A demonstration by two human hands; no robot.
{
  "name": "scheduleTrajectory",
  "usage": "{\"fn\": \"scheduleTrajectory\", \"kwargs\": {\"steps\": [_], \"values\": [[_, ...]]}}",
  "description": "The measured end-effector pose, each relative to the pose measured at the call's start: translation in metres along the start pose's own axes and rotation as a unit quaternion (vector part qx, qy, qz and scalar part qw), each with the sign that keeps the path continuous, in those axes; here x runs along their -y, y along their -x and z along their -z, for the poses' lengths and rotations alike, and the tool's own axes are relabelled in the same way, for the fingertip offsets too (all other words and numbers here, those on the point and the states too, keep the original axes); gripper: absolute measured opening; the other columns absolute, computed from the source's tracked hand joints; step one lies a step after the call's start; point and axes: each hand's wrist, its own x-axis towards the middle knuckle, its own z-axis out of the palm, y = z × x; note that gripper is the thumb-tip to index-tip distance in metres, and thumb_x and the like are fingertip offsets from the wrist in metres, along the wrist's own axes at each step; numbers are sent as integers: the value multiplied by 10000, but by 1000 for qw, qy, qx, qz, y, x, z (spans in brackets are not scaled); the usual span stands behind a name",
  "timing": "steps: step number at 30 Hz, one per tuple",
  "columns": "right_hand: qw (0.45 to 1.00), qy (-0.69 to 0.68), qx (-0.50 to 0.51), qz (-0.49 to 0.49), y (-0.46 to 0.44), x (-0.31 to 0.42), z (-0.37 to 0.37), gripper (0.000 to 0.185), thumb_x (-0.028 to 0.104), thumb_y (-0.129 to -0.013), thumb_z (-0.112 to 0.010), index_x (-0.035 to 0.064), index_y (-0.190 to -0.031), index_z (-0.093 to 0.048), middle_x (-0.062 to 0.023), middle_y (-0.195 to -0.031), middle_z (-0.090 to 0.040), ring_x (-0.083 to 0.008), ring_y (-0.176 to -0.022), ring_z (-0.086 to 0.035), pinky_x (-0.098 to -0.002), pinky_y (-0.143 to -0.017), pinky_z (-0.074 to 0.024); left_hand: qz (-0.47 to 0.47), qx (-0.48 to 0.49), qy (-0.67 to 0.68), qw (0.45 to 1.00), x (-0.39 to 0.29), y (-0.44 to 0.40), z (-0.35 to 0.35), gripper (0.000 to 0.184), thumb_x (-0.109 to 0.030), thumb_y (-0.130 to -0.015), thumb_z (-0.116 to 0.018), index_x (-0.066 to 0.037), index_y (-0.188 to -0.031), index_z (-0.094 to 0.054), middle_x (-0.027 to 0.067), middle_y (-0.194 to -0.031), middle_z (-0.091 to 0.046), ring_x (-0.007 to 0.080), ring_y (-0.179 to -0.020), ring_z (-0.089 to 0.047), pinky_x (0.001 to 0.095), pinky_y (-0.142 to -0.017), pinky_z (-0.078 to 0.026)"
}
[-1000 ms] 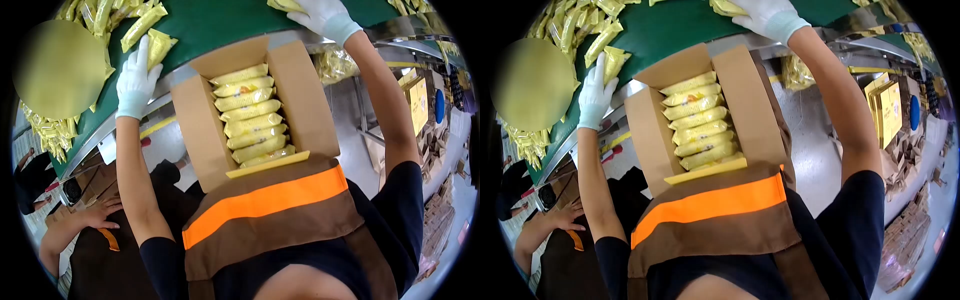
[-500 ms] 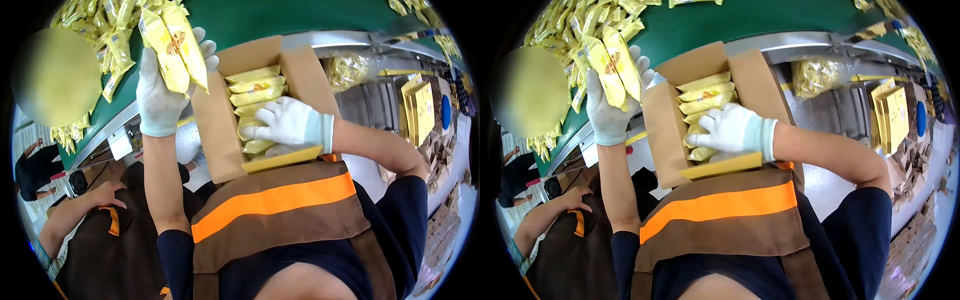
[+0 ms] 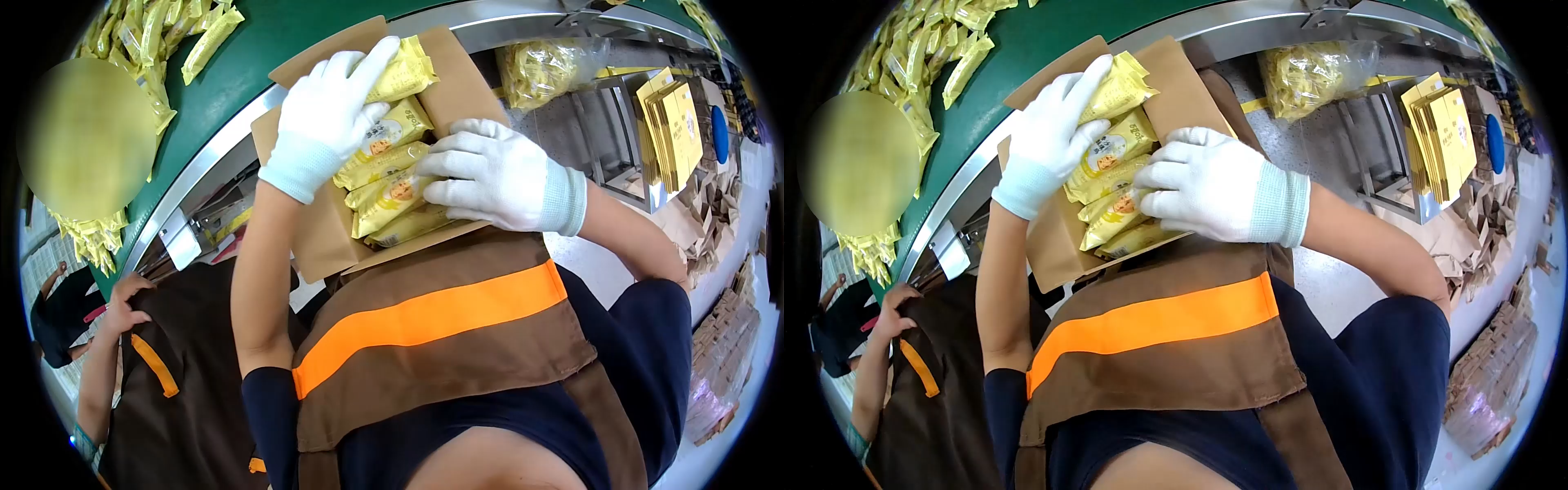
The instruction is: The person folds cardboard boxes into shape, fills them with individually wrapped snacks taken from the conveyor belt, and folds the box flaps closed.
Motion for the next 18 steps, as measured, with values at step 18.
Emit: {"fn": "scheduleTrajectory", "kwargs": {"steps": [18], "values": [[996, -72, 27, 39, -16, -18, 27, 421, 153, -703, -717, 103, -1115, -650, -122, -1138, -626, -318, -1003, -604, -441, -849, -498, 19, 36, 53, 998, -10, 27, -20, 464, -363, -779, -640, -118, -1173, -614, 195, -1054, -653, 353, -931, -645, 472, -765, -524]]}}
